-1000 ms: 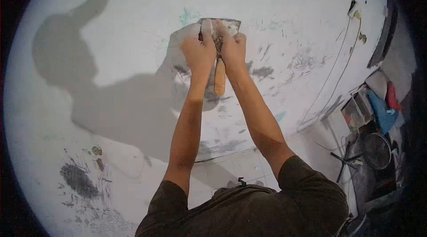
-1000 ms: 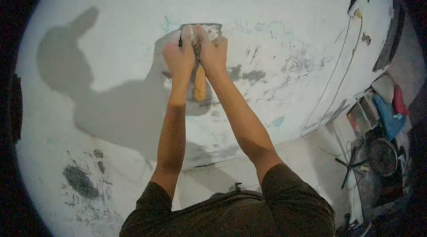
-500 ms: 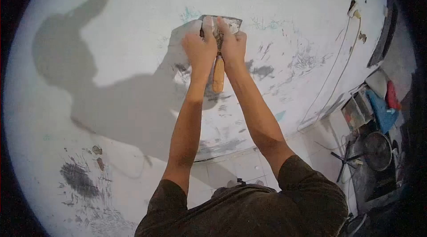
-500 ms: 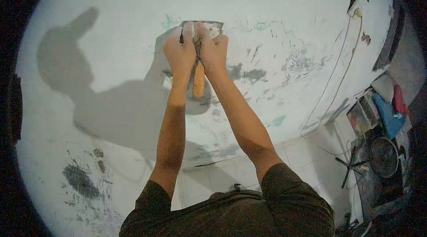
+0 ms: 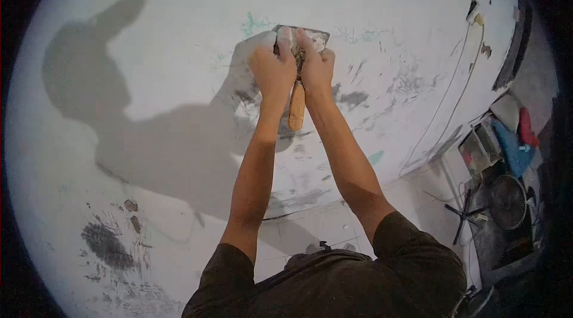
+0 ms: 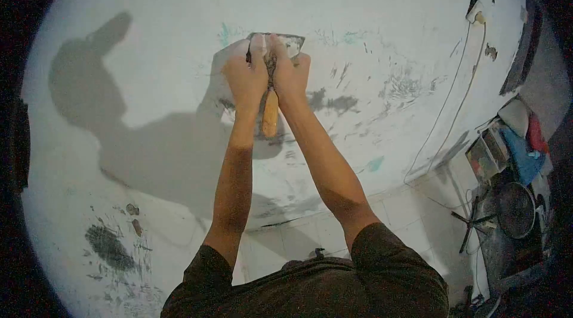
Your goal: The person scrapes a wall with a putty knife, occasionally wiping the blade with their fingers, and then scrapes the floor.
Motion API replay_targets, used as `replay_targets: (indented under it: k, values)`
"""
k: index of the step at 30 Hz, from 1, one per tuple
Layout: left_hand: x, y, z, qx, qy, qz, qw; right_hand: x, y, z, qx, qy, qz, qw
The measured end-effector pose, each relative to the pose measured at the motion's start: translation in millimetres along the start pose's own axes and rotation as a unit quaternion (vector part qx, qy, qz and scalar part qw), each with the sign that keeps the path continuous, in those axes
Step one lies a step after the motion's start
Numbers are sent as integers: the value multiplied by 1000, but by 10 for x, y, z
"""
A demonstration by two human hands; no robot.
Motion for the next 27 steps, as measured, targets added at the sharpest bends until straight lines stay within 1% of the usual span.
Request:
replay_targets:
  k: [1,2,4,5,7,8,10,14,15,16,18,20,22,23,27]
  values:
    - [16,-2,30,-20,29,-9,999,43,6,52,11,1,22,1000]
    - [10,-11,47,-19,28,-8,999,-14,-30,18,9,2,22,1000]
    - [20,-17,91,26,-20,-16,999,-161,-100,-67,29,-7,-6,1000]
    - [33,-10,76,26,-19,-15,999,-126,-83,-56,29,-7,-6,1000]
    - [17,10,-2,-16,34,-23,999,-48,-42,-75,19,2,13,1000]
    - [-13,3,-7,-16,35,-23,999,-55,-54,-95,19,1,13,1000]
    - [-12,-28,43,32,-36,-22,999,-106,-73,-83,52,-1,24,998]
    - [18,-10,65,4,-6,-41,999,-85,-87,-58,33,16,22,999]
    - [16,-5,-5,5,2,-56,998,-49,-36,-62,62,13,-8,998]
    - [6,5,-43,7,9,-70,998,-28,15,-78,63,13,-8,998]
    - [-55,-3,-68,5,-5,-49,999,14,69,-121,17,-29,-16,999]
    - [-64,-8,-40,3,-14,-29,999,9,-8,-93,36,-37,1,999]
    - [-39,3,98,12,-11,-44,999,8,-66,26,36,7,0,999]
    - [-26,8,129,26,-43,-52,997,-17,-108,25,-5,15,31,999]
    - [-55,3,122,15,-31,-29,999,-53,-104,-44,28,1,13,1000]
Point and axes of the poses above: each hand's wrist, its own z-axis away from the middle knuckle, its own y-axis out of the palm, x = y × z, the point moved 4 cm from there along -z, towards the middle knuckle, and after that the axes turned 2 degrees about y, right-handed, at the moved point
